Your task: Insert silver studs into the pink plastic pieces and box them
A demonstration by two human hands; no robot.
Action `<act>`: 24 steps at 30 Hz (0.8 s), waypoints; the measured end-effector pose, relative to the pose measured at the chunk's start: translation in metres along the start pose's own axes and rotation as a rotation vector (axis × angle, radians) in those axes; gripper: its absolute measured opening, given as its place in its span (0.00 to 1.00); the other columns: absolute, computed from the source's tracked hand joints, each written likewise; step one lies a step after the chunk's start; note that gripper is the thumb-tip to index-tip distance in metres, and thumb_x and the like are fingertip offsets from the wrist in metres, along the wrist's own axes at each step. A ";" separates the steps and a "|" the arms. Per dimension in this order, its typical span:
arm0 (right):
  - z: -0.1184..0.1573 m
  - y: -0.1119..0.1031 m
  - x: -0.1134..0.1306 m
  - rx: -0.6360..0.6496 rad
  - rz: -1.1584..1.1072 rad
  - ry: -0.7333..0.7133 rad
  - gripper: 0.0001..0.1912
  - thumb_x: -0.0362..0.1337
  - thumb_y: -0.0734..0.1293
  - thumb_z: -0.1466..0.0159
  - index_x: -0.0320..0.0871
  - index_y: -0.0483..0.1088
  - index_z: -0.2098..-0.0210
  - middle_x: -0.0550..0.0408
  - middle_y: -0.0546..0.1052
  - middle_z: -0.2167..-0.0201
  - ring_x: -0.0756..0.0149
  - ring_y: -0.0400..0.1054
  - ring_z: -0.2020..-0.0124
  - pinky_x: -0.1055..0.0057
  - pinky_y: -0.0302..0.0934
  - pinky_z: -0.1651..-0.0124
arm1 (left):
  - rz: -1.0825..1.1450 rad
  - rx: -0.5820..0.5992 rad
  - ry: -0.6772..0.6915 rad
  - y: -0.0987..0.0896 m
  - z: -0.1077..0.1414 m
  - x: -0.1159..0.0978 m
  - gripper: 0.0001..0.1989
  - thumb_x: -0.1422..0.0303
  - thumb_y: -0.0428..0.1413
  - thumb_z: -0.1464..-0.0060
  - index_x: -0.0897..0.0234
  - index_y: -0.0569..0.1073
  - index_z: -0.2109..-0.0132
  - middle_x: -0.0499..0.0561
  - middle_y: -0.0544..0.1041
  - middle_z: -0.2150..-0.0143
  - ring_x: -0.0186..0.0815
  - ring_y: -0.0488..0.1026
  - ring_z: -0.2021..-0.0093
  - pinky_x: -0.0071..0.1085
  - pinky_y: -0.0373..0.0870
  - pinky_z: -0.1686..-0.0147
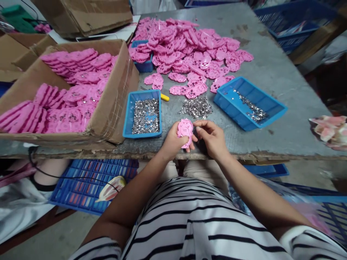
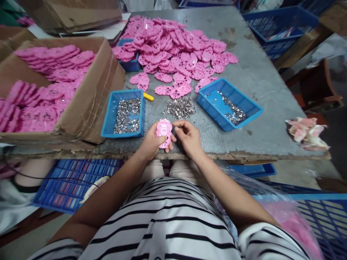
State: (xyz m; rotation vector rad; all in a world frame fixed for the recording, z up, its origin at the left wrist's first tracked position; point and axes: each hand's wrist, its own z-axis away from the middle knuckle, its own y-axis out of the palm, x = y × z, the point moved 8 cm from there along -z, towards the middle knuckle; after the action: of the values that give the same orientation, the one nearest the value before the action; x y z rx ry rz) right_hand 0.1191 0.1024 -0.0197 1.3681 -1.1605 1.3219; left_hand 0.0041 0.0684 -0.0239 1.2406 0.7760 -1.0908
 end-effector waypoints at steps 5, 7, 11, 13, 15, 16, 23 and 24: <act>0.002 -0.011 -0.002 -0.141 0.049 -0.074 0.06 0.39 0.67 0.44 0.45 0.72 0.67 0.56 0.75 0.67 0.71 0.65 0.71 0.70 0.63 0.67 | 0.010 0.014 -0.038 0.001 0.000 0.004 0.22 0.72 0.52 0.64 0.63 0.60 0.57 0.43 0.76 0.76 0.30 0.71 0.84 0.22 0.64 0.86; 0.002 -0.010 -0.002 -0.121 0.068 -0.080 0.06 0.39 0.67 0.44 0.45 0.73 0.68 0.56 0.75 0.67 0.70 0.66 0.71 0.70 0.63 0.67 | 0.017 0.004 -0.044 0.001 -0.001 0.005 0.23 0.72 0.52 0.65 0.63 0.60 0.56 0.43 0.76 0.76 0.30 0.71 0.84 0.22 0.64 0.85; 0.006 -0.013 -0.001 -0.112 0.104 -0.058 0.08 0.41 0.68 0.47 0.45 0.74 0.69 0.56 0.76 0.71 0.69 0.67 0.72 0.69 0.64 0.67 | 0.073 0.009 -0.058 0.004 0.001 0.009 0.24 0.71 0.53 0.66 0.63 0.58 0.56 0.42 0.74 0.78 0.31 0.70 0.84 0.24 0.64 0.85; 0.005 -0.018 -0.002 -0.128 0.135 -0.026 0.09 0.42 0.69 0.49 0.45 0.74 0.70 0.55 0.76 0.72 0.68 0.68 0.72 0.69 0.64 0.68 | 0.126 0.059 -0.047 0.004 0.002 0.006 0.23 0.71 0.54 0.65 0.62 0.57 0.58 0.43 0.74 0.77 0.30 0.70 0.84 0.23 0.64 0.85; 0.002 -0.024 -0.005 -0.128 0.174 0.023 0.11 0.44 0.70 0.50 0.45 0.75 0.70 0.53 0.77 0.71 0.66 0.69 0.72 0.70 0.64 0.70 | 0.183 0.144 -0.034 0.003 0.004 -0.006 0.22 0.70 0.55 0.64 0.62 0.56 0.59 0.45 0.75 0.76 0.31 0.72 0.82 0.23 0.65 0.83; 0.000 -0.025 -0.005 -0.103 0.210 0.041 0.13 0.46 0.70 0.50 0.45 0.75 0.69 0.52 0.78 0.70 0.66 0.69 0.72 0.70 0.64 0.71 | 0.214 0.177 -0.014 -0.001 0.007 -0.016 0.22 0.70 0.56 0.63 0.61 0.56 0.59 0.46 0.76 0.74 0.32 0.73 0.81 0.23 0.66 0.82; 0.009 -0.040 -0.002 0.117 0.522 -0.186 0.15 0.51 0.67 0.46 0.46 0.77 0.71 0.50 0.80 0.68 0.58 0.75 0.66 0.67 0.69 0.66 | 0.101 0.025 0.232 -0.079 0.075 -0.147 0.22 0.71 0.59 0.54 0.63 0.62 0.52 0.53 0.77 0.61 0.36 0.78 0.72 0.30 0.74 0.76; 0.011 -0.044 -0.006 0.136 0.541 -0.233 0.16 0.51 0.66 0.44 0.46 0.77 0.70 0.50 0.80 0.66 0.58 0.75 0.65 0.67 0.70 0.65 | 0.048 -0.080 0.291 -0.101 0.084 -0.170 0.21 0.72 0.59 0.54 0.64 0.63 0.52 0.53 0.77 0.62 0.36 0.77 0.73 0.29 0.73 0.77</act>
State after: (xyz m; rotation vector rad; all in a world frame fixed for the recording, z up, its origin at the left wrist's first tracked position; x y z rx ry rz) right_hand 0.1642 0.0994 -0.0261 1.3840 -1.7100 1.6703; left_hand -0.1549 0.0264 0.1148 1.3600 0.9946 -0.8413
